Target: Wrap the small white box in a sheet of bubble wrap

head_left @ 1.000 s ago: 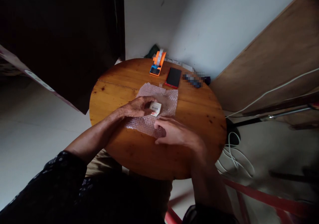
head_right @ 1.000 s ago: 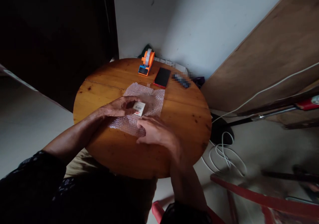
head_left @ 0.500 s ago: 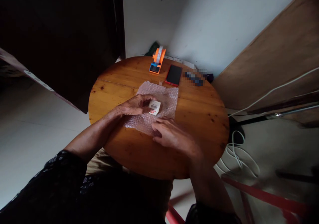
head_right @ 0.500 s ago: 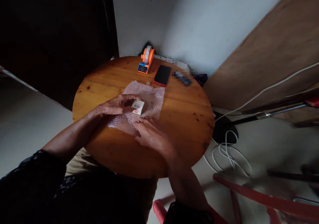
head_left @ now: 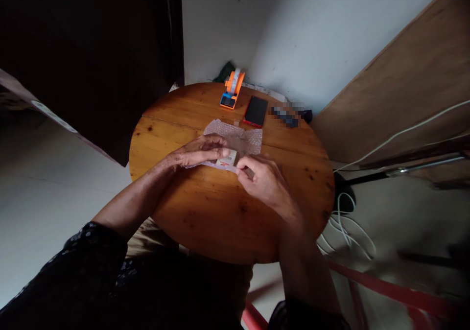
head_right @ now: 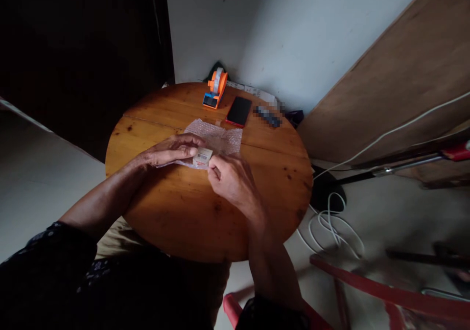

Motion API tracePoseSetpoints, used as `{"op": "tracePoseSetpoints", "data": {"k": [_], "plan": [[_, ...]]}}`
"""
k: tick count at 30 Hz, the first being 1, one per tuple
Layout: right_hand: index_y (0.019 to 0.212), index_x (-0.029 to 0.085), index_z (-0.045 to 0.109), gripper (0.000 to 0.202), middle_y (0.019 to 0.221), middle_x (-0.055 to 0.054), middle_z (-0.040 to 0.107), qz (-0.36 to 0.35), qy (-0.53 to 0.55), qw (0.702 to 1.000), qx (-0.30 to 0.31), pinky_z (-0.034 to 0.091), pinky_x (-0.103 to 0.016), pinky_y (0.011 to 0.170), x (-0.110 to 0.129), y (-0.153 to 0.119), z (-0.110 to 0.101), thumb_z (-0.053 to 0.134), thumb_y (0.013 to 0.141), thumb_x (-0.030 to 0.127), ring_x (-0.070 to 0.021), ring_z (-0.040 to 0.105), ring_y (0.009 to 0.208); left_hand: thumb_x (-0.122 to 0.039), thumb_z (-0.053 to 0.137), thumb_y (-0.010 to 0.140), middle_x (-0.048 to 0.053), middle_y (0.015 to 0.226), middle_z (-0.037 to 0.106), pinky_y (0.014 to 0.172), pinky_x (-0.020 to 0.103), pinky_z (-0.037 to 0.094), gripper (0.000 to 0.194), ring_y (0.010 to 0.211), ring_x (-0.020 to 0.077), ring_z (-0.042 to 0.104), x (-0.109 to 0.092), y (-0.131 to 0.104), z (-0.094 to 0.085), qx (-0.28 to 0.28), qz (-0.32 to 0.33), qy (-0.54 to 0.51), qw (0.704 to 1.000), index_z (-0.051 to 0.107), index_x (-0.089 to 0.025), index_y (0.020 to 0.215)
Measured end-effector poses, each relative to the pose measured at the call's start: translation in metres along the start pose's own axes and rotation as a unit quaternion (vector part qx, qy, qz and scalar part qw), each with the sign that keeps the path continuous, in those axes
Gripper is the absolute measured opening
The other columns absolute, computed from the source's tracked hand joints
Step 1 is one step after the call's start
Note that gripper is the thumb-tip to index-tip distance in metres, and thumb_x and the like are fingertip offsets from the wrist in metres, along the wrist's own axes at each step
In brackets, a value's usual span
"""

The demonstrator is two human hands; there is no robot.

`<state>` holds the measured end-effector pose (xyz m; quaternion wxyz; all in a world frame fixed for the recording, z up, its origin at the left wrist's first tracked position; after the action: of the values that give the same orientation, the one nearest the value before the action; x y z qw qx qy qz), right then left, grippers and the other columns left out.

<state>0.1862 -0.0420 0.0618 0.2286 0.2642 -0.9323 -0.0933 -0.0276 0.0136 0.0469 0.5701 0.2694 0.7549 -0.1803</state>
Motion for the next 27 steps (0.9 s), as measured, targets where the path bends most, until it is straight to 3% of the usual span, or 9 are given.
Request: {"op": "tracePoseSetpoints", "data": {"k": [4, 8, 11, 14, 18, 22, 24, 27], "plan": [[0.079, 0.024, 0.064, 0.011, 0.076, -0.002, 0.069, 0.076, 0.008, 0.996, -0.042, 0.041, -0.03, 0.064, -0.007, 0.004, 0.004, 0.055, 0.085, 0.023, -0.0173, 0.059, 0.064, -0.067, 0.066, 0.079, 0.011, 0.124, 0.064, 0.095, 0.041, 0.051, 0.054, 0.111, 0.0263, 0.062, -0.003, -0.003, -0.006, 0.011, 0.036, 0.055, 0.998, 0.066, -0.017, 0.099], [0.079, 0.024, 0.064, 0.011, 0.071, -0.001, 0.067, 0.116, 0.031, 0.99, -0.069, 0.043, -0.029, 0.062, -0.01, 0.006, 0.009, 0.055, 0.084, 0.026, -0.0165, 0.059, 0.062, -0.047, 0.079, 0.072, 0.012, 0.134, 0.059, 0.095, 0.036, 0.051, 0.04, 0.114, 0.0238, 0.06, 0.007, 0.002, 0.0, -0.007, 0.058, 0.081, 0.995, 0.066, -0.016, 0.093], [0.079, 0.024, 0.063, 0.013, 0.073, -0.001, 0.069, 0.122, 0.064, 0.988, -0.077, 0.046, -0.03, 0.065, -0.013, 0.006, 0.011, 0.054, 0.086, 0.029, -0.0176, 0.063, 0.067, -0.032, 0.073, 0.076, 0.01, 0.113, 0.066, 0.079, 0.03, 0.052, 0.025, 0.091, 0.0167, 0.063, 0.016, 0.007, 0.007, -0.062, 0.06, 0.098, 0.991, 0.065, -0.015, 0.092], [0.096, 0.024, 0.065, 0.018, 0.092, -0.004, 0.074, 0.101, 0.11, 0.987, -0.06, 0.051, -0.034, 0.078, -0.015, 0.007, 0.012, 0.061, 0.085, 0.038, -0.0224, 0.069, 0.086, -0.027, 0.064, 0.081, 0.003, 0.083, 0.064, 0.064, 0.025, 0.047, 0.016, 0.071, 0.0127, 0.056, 0.021, 0.009, 0.012, -0.098, 0.039, 0.108, 0.989, 0.065, -0.015, 0.092], [0.118, 0.023, 0.063, 0.045, 0.11, -0.008, 0.074, 0.104, 0.112, 0.987, -0.043, 0.052, -0.038, 0.084, -0.019, 0.008, 0.015, 0.071, 0.077, 0.041, -0.0274, 0.069, 0.099, -0.026, 0.065, 0.081, 0.002, 0.076, 0.06, 0.058, 0.022, 0.043, 0.014, 0.067, 0.0112, 0.053, 0.024, 0.011, 0.014, -0.106, 0.036, 0.081, 0.99, 0.064, -0.013, 0.085], [0.095, 0.021, 0.068, 0.022, 0.088, -0.005, 0.073, 0.138, 0.099, 0.985, -0.035, 0.048, -0.033, 0.072, -0.027, 0.009, 0.018, 0.061, 0.083, 0.038, -0.0219, 0.066, 0.079, -0.029, 0.066, 0.081, 0.0, 0.072, 0.059, 0.054, 0.02, 0.039, 0.017, 0.062, 0.0088, 0.049, 0.024, 0.012, 0.014, -0.097, 0.011, 0.027, 0.995, 0.064, -0.012, 0.086], [0.084, 0.02, 0.067, 0.021, 0.078, -0.003, 0.07, 0.143, 0.128, 0.98, -0.051, 0.046, -0.031, 0.067, -0.032, 0.009, 0.019, 0.058, 0.084, 0.039, -0.0189, 0.063, 0.07, -0.028, 0.066, 0.081, -0.001, 0.07, 0.058, 0.052, 0.019, 0.036, 0.018, 0.058, 0.0074, 0.047, 0.023, 0.013, 0.014, -0.094, -0.002, 0.0, 0.996, 0.064, -0.011, 0.088], [0.083, 0.02, 0.068, 0.023, 0.082, -0.003, 0.072, 0.14, 0.202, 0.966, -0.086, 0.047, -0.031, 0.07, -0.036, 0.012, 0.023, 0.06, 0.082, 0.042, -0.0191, 0.064, 0.074, -0.026, 0.068, 0.079, -0.002, 0.066, 0.055, 0.05, 0.018, 0.033, 0.016, 0.055, 0.0061, 0.043, 0.025, 0.014, 0.015, -0.1, -0.008, -0.027, 0.995, 0.063, -0.012, 0.083]]}}
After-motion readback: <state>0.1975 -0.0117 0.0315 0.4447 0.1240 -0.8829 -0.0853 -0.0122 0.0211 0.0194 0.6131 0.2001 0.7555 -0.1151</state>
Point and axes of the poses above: each hand's wrist, its own y-axis towards the middle knuckle, its own z-axis out of the palm, x = y × z, the point moved 1 cm from there along y, towards the middle knuckle
